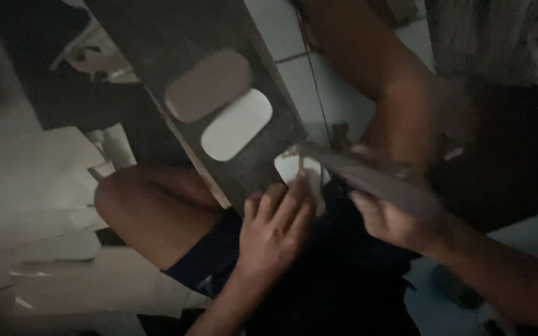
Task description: The person sits on the floor and uses a hammer to repeatedly tap and shape a small white sole piece on a wooden board. They adjust the piece's position and continue hammering to refine its edges.
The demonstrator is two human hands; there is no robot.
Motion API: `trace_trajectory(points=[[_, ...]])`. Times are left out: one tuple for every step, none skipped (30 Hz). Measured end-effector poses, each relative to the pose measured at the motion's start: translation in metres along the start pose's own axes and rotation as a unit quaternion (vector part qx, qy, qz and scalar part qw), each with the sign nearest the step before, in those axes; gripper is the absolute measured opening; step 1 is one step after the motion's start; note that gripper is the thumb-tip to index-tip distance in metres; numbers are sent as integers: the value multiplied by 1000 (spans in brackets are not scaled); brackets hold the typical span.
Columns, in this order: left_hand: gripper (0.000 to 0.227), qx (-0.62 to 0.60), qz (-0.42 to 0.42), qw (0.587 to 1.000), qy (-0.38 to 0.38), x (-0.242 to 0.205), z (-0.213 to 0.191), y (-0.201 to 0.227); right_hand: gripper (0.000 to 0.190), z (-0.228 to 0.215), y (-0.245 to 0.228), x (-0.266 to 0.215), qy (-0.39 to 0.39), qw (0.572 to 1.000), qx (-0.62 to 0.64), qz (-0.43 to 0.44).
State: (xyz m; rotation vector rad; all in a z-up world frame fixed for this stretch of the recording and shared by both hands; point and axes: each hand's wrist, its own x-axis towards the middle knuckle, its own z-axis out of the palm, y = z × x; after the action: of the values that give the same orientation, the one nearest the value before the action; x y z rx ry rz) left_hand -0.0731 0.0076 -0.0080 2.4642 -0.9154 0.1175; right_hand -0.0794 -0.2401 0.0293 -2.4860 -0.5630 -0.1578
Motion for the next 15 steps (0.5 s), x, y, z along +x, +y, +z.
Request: trace_trajectory(points=[[25,-2,0,1000,-3,2,-2,1,39,2,-2,9,-35,999,11,18],[23,-3,0,1000,-6,5,-4,0,38,1,-4,17,-71,997,21,37],[26,6,2,1000,0,6,-4,0,37,-2,-5,22,-64,997,27,35],[28,14,3,1000,5,6,-3,0,35,-7,-5,23,-57,997,33,34],[31,26,8,1000,9,4,-2,1,34,-10,-5,21,-46,998,40,32],[32,16,9,1000,3,3,-1,2,40,-9,-6,19,-89,991,57,80],[33,6,7,1000,-3,3,-1,2,47,-8,-6,20,-134,980,74,123],[34,-4,4,1000,-8,3,-2,1,53,-7,-6,21,-179,965,91,167],[32,2,5,1000,-1,2,-2,0,49,-5,-7,22,-162,973,86,141],[29,8,5,1000,5,1,-2,0,44,-4,-8,22,-146,979,81,116],[27,14,11,1000,13,2,-1,0,39,-3,-8,21,-124,985,74,91],[27,10,8,1000,13,2,-1,0,39,-2,-8,18,-85,993,62,54],[28,5,4,1000,13,2,0,2,39,-2,-8,15,-46,998,49,18],[28,0,0,1000,14,3,1,3,39,-1,-7,12,-8,999,36,-19],[29,-6,3,1000,13,1,-1,2,44,0,-7,12,-54,998,25,8]])
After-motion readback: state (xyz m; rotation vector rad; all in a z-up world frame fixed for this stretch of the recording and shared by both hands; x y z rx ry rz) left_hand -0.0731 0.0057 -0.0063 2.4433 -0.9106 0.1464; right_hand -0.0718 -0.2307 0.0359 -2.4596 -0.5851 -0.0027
